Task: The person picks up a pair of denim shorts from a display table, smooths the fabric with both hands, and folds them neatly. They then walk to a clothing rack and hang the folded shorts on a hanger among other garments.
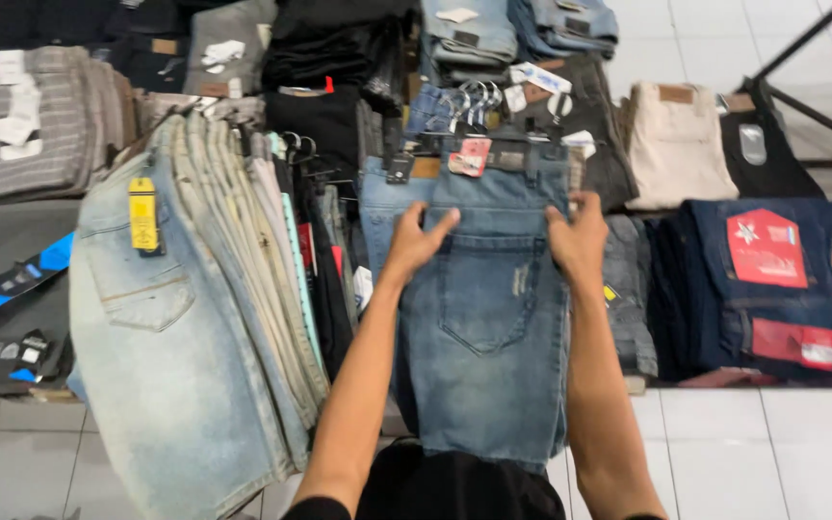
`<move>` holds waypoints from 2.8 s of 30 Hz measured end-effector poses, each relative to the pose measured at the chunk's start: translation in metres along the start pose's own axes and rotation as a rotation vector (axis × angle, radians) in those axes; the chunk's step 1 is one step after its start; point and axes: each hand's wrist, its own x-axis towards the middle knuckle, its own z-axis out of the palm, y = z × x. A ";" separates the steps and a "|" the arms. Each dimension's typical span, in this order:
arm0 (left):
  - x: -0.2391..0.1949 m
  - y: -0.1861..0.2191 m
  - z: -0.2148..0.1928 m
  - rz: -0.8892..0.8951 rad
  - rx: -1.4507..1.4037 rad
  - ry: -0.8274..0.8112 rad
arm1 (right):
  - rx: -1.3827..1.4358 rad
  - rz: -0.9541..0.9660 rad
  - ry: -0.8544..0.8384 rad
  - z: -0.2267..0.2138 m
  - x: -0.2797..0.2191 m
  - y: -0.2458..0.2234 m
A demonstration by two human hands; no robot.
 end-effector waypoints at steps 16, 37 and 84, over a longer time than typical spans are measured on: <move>0.042 -0.011 0.002 0.060 0.161 -0.007 | 0.089 -0.110 0.127 0.055 0.085 0.076; -0.084 -0.017 -0.040 -0.076 0.005 -0.017 | -0.153 -0.370 0.320 0.040 0.037 0.027; -0.150 -0.031 -0.034 -0.174 0.085 0.170 | -0.092 0.117 -0.038 -0.065 -0.214 0.045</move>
